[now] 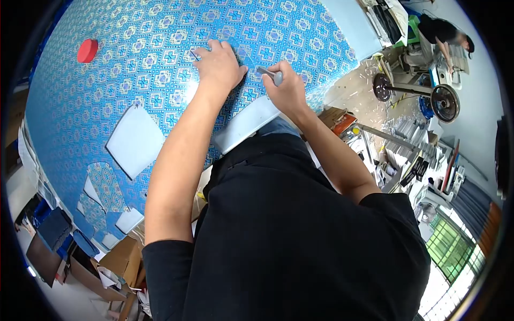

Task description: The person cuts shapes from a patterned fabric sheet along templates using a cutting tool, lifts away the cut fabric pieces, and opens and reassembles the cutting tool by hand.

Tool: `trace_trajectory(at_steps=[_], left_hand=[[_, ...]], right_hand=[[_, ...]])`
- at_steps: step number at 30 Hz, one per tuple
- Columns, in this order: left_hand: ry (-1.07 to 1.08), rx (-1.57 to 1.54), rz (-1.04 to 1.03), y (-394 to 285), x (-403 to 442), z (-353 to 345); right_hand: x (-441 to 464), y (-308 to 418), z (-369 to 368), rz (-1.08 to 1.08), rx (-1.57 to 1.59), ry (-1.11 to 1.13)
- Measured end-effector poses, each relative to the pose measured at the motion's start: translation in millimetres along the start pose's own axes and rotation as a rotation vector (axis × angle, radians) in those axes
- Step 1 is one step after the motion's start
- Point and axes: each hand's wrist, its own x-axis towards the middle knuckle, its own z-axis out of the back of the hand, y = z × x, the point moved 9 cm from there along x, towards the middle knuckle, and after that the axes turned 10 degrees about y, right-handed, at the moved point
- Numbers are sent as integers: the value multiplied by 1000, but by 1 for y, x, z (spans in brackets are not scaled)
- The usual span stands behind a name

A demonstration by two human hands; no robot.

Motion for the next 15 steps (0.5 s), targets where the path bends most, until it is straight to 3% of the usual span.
trace_trajectory(at_steps=[15], left_hand=[[52,-49,22,0,1,3]], right_hand=[[-4,8,-4,-125,-108,-19]])
